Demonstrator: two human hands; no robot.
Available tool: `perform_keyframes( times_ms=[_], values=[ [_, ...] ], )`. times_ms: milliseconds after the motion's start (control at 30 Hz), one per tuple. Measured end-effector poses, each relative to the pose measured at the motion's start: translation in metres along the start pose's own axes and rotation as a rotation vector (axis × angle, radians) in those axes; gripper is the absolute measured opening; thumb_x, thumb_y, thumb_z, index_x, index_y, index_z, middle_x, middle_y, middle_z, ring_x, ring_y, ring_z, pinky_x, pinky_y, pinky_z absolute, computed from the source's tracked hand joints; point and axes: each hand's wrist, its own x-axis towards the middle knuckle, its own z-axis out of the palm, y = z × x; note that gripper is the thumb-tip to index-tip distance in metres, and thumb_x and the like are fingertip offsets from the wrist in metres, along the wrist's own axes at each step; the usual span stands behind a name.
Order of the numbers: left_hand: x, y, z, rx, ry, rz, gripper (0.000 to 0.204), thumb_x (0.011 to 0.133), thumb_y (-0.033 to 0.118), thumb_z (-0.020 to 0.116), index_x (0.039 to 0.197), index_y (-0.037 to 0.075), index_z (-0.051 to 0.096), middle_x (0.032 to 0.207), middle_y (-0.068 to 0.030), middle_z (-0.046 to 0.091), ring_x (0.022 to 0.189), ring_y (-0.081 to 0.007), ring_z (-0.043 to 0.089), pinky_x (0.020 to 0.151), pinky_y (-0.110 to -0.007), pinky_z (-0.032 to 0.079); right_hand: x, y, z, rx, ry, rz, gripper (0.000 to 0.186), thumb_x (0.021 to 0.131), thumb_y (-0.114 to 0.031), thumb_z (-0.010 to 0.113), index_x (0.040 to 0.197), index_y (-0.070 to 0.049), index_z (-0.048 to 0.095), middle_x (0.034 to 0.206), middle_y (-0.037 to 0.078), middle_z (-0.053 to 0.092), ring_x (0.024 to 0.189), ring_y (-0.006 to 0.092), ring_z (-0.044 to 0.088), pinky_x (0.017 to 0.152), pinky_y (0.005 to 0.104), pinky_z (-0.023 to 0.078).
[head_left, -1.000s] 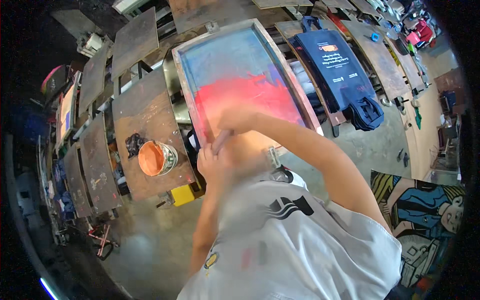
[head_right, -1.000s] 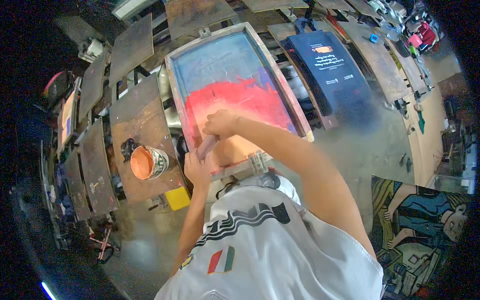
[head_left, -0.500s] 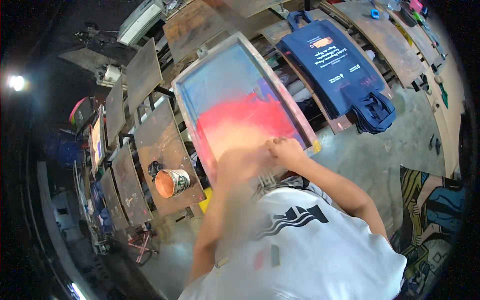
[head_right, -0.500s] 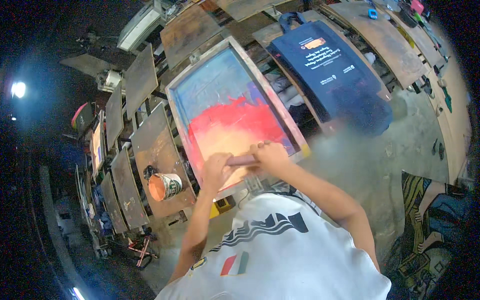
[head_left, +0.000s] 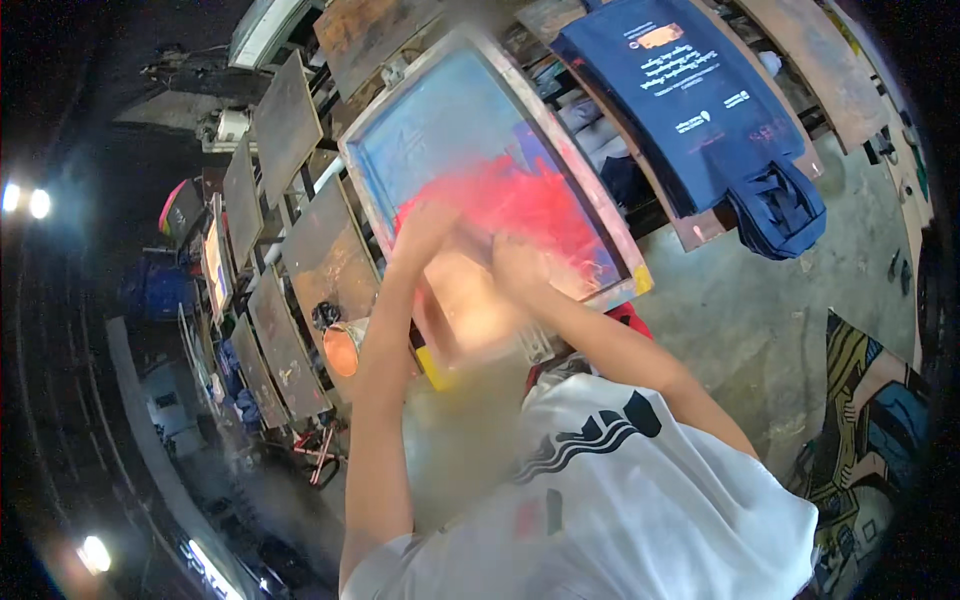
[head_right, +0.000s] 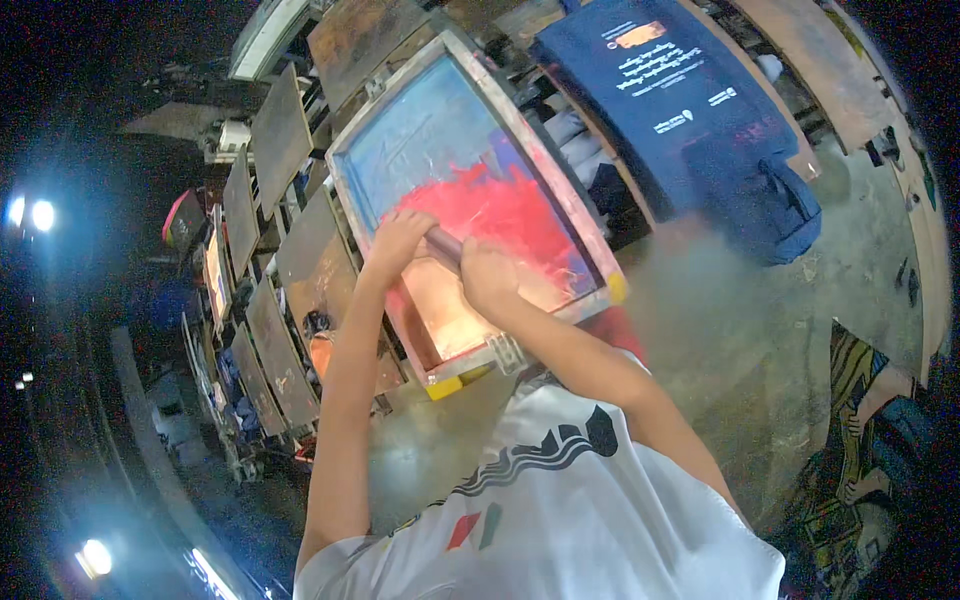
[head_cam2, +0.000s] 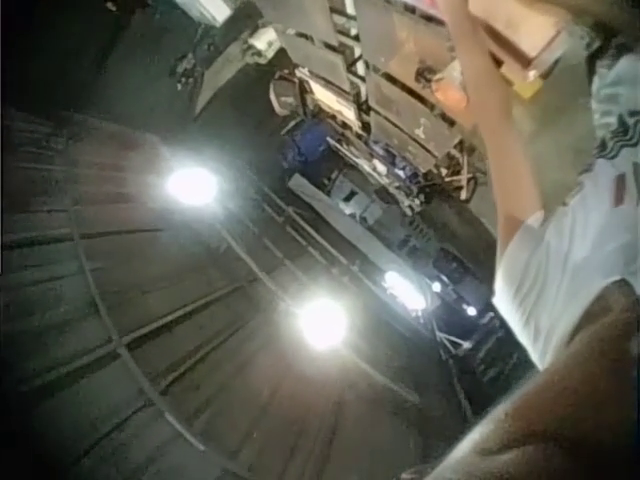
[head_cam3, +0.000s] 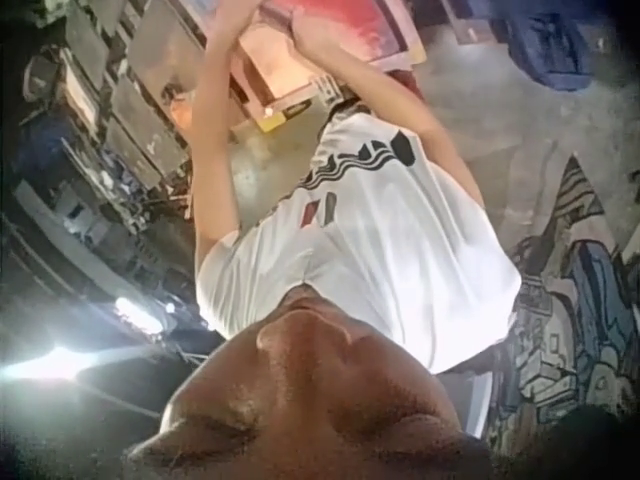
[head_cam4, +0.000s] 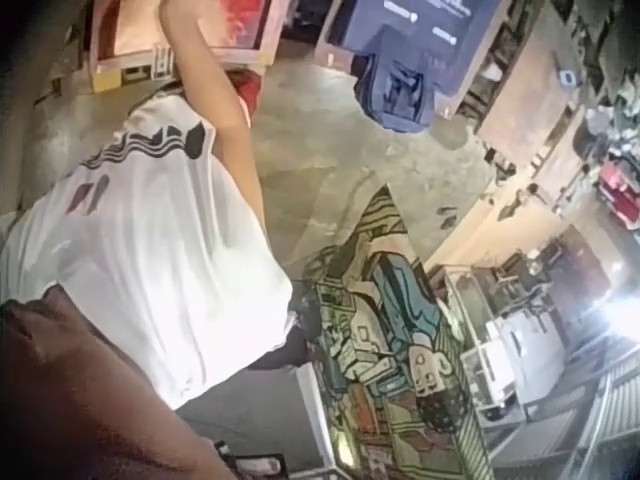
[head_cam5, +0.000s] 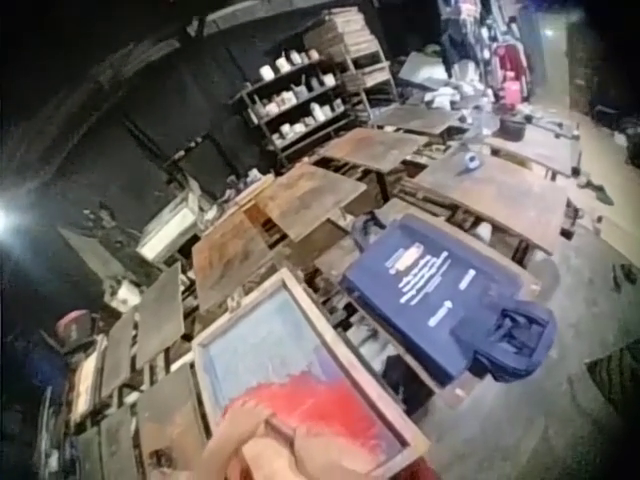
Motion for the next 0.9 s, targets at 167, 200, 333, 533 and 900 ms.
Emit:
perform_keyframes(
  times_ms=[167,200,333,533,900],
  values=[
    [-0.076,0.001,0.017,-0.239,0.137,-0.352,0.047,0.076,0.024,0.076,0.117,0.009,0.058,0.106,-0.0109,0.064,0.098,-0.0329,0.060,0.085,-0.045,0.046,0.028,-0.037,0.005,-0.140,-0.111,-0.283,0.024,0.082,-0.011,0.063,0.103,-0.002,0.056,0.098,0.018,0.069,0.090,0.0329,0.069,0.077,0.0424,0.056],
    [-0.096,0.008,0.022,-0.234,0.144,-0.386,0.047,0.076,0.024,0.076,0.117,0.009,0.058,0.106,-0.0109,0.064,0.098,-0.0329,0.060,0.085,-0.045,0.046,0.044,-0.041,0.032,-0.029,-0.092,-0.364,0.024,0.082,-0.010,0.064,0.104,-0.004,0.060,0.100,0.017,0.069,0.091,0.0318,0.070,0.075,0.0441,0.057],
    [-0.155,0.061,0.042,-0.406,0.209,-0.870,0.051,0.075,0.028,0.078,0.115,0.005,0.056,0.098,-0.0164,0.061,0.093,-0.0404,0.059,0.079,-0.050,0.047,0.058,-0.096,0.022,-0.429,-0.433,-0.547,0.024,0.083,-0.010,0.065,0.106,-0.012,0.070,0.108,0.011,0.071,0.097,0.0282,0.070,0.066,0.0514,0.058],
    [-0.154,0.141,0.041,-0.390,0.455,-1.194,0.057,0.078,0.033,0.076,0.118,0.002,0.051,0.104,-0.0199,0.056,0.096,-0.0418,0.056,0.078,-0.048,0.048,0.071,-0.126,0.031,-0.868,-0.607,-0.890,0.030,0.073,-0.021,0.078,0.102,-0.016,0.074,0.106,0.006,0.073,0.100,0.0274,0.070,0.066,0.0527,0.058],
    [-0.131,0.082,0.037,-0.224,0.217,-0.998,0.059,0.077,0.039,0.075,0.121,0.007,0.052,0.116,-0.0131,0.056,0.107,-0.0342,0.058,0.085,-0.049,0.049,0.041,-0.055,0.003,-0.441,-0.171,-0.851,0.039,0.071,-0.018,0.075,0.106,-0.009,0.061,0.104,0.013,0.067,0.099,0.0298,0.065,0.081,0.0436,0.055]
  ],
)
